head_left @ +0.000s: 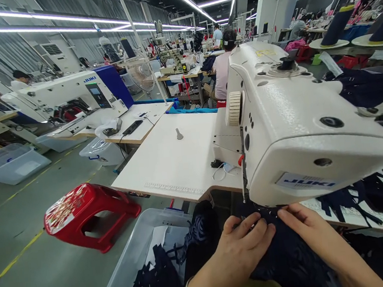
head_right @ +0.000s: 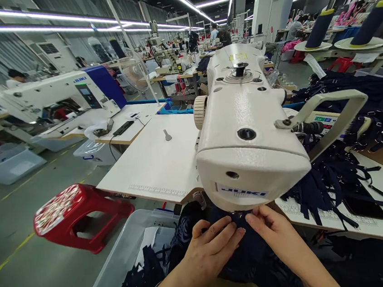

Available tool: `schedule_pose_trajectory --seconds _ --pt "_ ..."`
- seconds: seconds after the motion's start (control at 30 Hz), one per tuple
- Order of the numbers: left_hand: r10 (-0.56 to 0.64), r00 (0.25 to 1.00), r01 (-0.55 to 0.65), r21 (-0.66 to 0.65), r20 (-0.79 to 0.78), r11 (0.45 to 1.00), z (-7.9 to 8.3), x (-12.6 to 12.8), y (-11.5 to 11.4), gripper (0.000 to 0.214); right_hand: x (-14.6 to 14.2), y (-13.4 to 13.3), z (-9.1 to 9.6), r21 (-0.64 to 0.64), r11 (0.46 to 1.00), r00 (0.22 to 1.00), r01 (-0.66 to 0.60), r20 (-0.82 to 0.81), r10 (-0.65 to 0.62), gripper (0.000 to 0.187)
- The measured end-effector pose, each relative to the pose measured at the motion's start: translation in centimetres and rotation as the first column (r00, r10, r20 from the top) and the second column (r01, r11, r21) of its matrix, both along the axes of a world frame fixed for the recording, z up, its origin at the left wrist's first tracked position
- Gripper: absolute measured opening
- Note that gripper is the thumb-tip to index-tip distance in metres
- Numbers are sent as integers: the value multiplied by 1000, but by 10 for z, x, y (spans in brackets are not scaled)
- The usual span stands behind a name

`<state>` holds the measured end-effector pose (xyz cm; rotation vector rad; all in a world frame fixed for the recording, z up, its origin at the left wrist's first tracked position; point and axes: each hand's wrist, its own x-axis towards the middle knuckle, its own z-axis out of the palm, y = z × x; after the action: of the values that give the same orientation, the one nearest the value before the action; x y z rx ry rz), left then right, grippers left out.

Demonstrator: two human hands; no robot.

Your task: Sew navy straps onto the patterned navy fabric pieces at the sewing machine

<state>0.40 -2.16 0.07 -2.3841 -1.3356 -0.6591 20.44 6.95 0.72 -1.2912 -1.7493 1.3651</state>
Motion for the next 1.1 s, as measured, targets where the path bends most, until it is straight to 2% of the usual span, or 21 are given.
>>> schedule_pose_trajectory --seconds 0.13,0.27,0.5,0.57,0.7,0.83,0.9,0.97,1.03,1.1 --pt "-41 999 41 -1 8 999 5 -1 0 36 -1 -6 -1 74 997 997 -23 81 17 35" --pt "-45 999 45 10 2 999 5 0 1 35 -4 -10 2 208 977 986 -42 168 7 37" --pt "-59 998 60 51 -19 997 2 -3 -1 32 -15 -24 4 515 857 976 -8 191 -106 35" --pt "-52 998 52 33 -18 998 1 -2 -1 33 -17 -25 1 535 845 973 -6 199 -119 34" --pt "-4 1000 4 -2 -4 1000 0 1 1 33 -16 -23 -3 507 862 968 -5 219 -123 33" --pt "-16 997 16 2 79 1000 2 5 1 33 -11 -19 -1 482 871 984 -96 179 9 29" --pt "-34 984 40 -33 174 999 9 5 1 33 -8 -21 1 461 881 988 -104 146 40 26" --pt "-7 941 42 -96 337 994 18 6 -1 33 -6 -26 4 449 890 994 -79 108 34 23" --pt "41 867 58 -183 496 981 26 8 -1 37 -4 -34 7 454 889 997 -63 69 35 17" --pt "67 809 117 -272 583 955 32 11 -1 37 -4 -41 10 470 880 998 -62 37 50 14"
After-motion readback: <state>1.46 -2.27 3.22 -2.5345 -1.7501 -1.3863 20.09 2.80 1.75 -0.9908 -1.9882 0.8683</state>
